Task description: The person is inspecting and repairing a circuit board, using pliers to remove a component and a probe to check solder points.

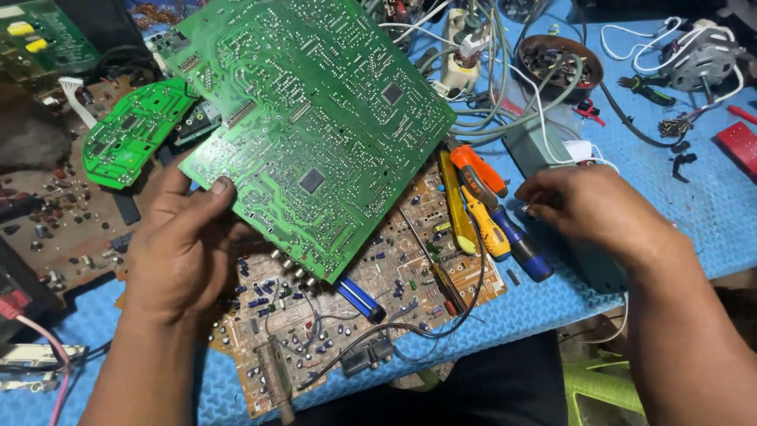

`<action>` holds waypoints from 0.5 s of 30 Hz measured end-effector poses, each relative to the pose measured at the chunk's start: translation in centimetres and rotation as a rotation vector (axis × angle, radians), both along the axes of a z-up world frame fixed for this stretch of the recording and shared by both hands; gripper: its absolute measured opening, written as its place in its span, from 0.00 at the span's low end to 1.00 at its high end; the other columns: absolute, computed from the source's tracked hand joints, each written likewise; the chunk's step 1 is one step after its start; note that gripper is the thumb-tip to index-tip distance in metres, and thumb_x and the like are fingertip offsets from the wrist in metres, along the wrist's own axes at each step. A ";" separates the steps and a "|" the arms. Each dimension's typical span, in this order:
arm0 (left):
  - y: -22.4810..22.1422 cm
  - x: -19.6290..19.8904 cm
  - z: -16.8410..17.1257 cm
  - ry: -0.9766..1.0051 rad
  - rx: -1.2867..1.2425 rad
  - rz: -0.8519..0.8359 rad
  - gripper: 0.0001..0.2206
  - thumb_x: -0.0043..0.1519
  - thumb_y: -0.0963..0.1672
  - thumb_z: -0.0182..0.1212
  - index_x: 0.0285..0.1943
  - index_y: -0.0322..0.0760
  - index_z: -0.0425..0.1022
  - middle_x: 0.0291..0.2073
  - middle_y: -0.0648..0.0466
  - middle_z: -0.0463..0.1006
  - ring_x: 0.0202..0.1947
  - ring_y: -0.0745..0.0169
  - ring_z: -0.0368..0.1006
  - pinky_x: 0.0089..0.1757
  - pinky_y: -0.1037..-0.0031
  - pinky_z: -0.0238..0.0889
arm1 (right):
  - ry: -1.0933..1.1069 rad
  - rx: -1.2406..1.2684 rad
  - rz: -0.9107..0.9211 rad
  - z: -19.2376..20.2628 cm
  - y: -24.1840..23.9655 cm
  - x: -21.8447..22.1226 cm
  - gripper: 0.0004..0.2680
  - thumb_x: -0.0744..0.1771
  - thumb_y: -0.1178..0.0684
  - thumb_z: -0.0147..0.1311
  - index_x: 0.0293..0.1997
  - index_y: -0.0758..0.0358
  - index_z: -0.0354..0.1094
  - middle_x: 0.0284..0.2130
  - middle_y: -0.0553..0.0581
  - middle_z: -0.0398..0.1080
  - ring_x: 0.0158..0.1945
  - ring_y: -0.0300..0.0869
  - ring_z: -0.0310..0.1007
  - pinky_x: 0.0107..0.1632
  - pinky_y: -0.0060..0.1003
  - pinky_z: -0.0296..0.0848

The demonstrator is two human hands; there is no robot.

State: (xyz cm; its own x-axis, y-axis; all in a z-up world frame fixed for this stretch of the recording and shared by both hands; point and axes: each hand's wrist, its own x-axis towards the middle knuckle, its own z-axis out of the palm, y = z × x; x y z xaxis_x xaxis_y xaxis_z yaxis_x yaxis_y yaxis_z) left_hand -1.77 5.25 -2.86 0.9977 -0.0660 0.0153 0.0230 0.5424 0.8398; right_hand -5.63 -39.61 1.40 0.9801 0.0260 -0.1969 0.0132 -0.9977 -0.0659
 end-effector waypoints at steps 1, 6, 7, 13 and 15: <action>0.2 0.3 -0.5 0.001 0.001 0.000 0.22 0.60 0.42 0.63 0.65 0.39 0.70 0.34 0.56 0.78 0.21 0.68 0.70 0.23 0.82 0.66 | 0.001 0.001 0.000 0.3 0.4 0.0 0.11 0.64 0.50 0.60 0.50 0.44 0.76 0.40 0.45 0.83 0.44 0.39 0.83 0.47 0.37 0.76; 0.4 1.0 -1.7 0.013 0.035 -0.056 0.22 0.60 0.40 0.63 0.65 0.40 0.67 0.28 0.54 0.78 0.22 0.63 0.74 0.26 0.72 0.75 | -0.138 0.122 -0.067 3.4 3.2 -0.7 0.11 0.64 0.48 0.62 0.51 0.50 0.78 0.39 0.52 0.81 0.43 0.44 0.80 0.48 0.41 0.71; 0.3 1.2 -1.8 0.017 0.041 -0.034 0.22 0.60 0.40 0.63 0.65 0.40 0.67 0.28 0.54 0.78 0.22 0.63 0.74 0.26 0.72 0.75 | -0.133 0.129 -0.046 3.7 4.8 -1.0 0.11 0.64 0.48 0.62 0.51 0.50 0.78 0.39 0.52 0.81 0.43 0.44 0.80 0.48 0.41 0.71; 0.4 2.0 -2.6 -0.012 0.043 -0.049 0.22 0.60 0.41 0.65 0.63 0.43 0.66 0.32 0.59 0.76 0.24 0.71 0.72 0.26 0.76 0.73 | 0.048 0.149 0.142 1.5 11.6 -1.8 0.07 0.64 0.39 0.60 0.33 0.44 0.78 0.26 0.44 0.83 0.32 0.39 0.82 0.41 0.36 0.73; 0.3 2.1 -2.6 0.004 0.035 -0.070 0.21 0.59 0.41 0.65 0.61 0.44 0.64 0.25 0.60 0.63 0.19 0.67 0.65 0.23 0.71 0.73 | 0.116 -0.077 0.026 0.4 13.3 -1.7 0.16 0.65 0.29 0.54 0.31 0.48 0.69 0.26 0.59 0.77 0.37 0.59 0.76 0.41 0.52 0.70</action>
